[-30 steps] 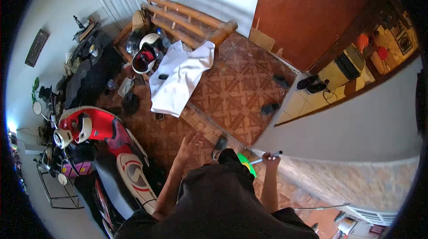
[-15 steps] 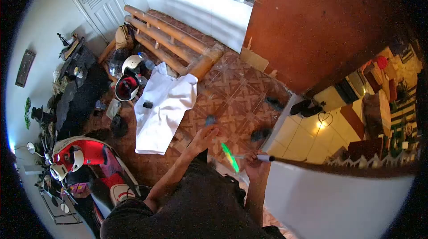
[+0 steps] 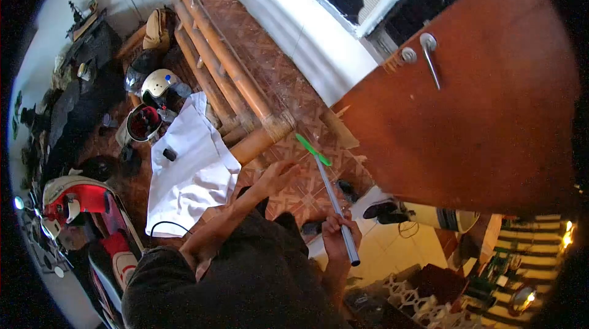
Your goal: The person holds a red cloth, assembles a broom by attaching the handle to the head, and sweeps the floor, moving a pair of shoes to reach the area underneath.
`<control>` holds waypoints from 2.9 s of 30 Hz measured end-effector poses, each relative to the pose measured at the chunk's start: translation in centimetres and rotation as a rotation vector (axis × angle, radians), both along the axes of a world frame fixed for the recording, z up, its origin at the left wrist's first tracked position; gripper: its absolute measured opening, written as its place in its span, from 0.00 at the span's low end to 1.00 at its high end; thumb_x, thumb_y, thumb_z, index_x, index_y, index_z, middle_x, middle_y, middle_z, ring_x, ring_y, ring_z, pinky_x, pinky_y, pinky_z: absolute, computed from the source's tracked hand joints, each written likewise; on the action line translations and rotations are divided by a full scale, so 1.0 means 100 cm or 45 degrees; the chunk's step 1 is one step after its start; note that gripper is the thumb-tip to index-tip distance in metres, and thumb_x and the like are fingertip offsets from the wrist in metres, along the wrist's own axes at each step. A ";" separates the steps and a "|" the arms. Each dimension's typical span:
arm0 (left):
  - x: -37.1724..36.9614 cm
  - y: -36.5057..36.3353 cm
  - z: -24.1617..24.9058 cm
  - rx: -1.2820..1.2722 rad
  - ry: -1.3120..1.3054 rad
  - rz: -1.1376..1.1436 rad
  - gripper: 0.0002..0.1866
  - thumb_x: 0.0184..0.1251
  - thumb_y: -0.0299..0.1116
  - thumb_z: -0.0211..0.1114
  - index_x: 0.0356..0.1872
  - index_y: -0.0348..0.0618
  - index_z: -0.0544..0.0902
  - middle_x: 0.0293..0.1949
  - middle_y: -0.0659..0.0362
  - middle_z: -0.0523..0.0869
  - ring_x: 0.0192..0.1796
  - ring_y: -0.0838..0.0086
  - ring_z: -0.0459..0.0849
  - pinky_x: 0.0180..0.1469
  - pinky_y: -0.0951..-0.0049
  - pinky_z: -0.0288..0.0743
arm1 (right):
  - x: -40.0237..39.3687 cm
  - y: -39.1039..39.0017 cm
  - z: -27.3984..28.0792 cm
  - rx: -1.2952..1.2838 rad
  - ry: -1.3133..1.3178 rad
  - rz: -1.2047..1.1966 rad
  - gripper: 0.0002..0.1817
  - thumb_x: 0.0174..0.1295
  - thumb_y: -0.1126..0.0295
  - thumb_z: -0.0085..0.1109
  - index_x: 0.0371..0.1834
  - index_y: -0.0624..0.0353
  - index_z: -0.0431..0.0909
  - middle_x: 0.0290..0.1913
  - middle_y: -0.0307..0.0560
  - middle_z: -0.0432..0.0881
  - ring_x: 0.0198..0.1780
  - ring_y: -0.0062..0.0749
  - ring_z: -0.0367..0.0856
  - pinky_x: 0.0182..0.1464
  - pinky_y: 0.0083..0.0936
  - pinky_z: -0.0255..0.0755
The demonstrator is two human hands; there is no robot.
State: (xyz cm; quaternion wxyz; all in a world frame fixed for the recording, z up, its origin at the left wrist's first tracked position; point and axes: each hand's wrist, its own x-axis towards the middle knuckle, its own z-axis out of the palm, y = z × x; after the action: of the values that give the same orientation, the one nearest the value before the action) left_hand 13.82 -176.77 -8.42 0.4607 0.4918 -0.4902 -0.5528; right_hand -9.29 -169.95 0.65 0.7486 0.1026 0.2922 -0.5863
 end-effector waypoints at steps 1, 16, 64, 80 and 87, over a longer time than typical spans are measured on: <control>0.000 -0.022 0.016 -0.092 -0.006 0.044 0.17 0.74 0.39 0.56 0.49 0.32 0.78 0.40 0.56 0.84 0.42 0.75 0.81 0.46 0.74 0.75 | 0.004 -0.023 0.010 -0.079 -0.026 0.048 0.06 0.58 0.78 0.50 0.38 0.58 0.70 0.31 0.43 0.64 0.31 0.29 0.67 0.35 0.26 0.66; 0.025 -0.213 0.015 -0.068 0.101 0.344 0.18 0.77 0.40 0.51 0.50 0.33 0.78 0.41 0.57 0.83 0.46 0.74 0.80 0.51 0.72 0.73 | 0.007 -0.331 -0.009 0.025 -0.402 0.481 0.05 0.61 0.76 0.52 0.40 0.61 0.72 0.32 0.42 0.64 0.32 0.27 0.65 0.37 0.26 0.63; 0.223 -0.649 -0.029 0.444 0.351 0.686 0.19 0.66 0.35 0.64 0.54 0.36 0.74 0.27 0.58 0.80 0.27 0.79 0.75 0.26 0.76 0.69 | 0.320 -0.728 0.043 -0.259 0.021 1.305 0.09 0.61 0.71 0.48 0.44 0.57 0.66 0.31 0.45 0.67 0.29 0.31 0.68 0.36 0.27 0.64; 0.424 -0.727 -0.006 0.314 0.349 0.984 0.20 0.64 0.38 0.66 0.54 0.41 0.74 0.25 0.61 0.77 0.26 0.78 0.75 0.27 0.73 0.70 | 0.534 -0.836 0.030 0.181 0.337 1.576 0.18 0.65 0.76 0.47 0.58 0.67 0.67 0.52 0.52 0.79 0.45 0.33 0.80 0.32 0.20 0.73; 0.511 -0.807 -0.021 0.376 0.267 0.928 0.23 0.65 0.39 0.65 0.57 0.39 0.71 0.26 0.56 0.81 0.28 0.75 0.79 0.30 0.71 0.74 | 0.620 -0.928 -0.023 0.396 -0.343 1.451 0.08 0.71 0.75 0.42 0.33 0.65 0.64 0.23 0.41 0.65 0.19 0.18 0.62 0.19 0.11 0.61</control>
State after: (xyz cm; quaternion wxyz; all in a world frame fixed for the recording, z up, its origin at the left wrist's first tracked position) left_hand 64.97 -257.43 -10.56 0.5983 0.6353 -0.1494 -0.4649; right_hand 52.73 -262.76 -1.65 0.9513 0.1115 0.2862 -0.0252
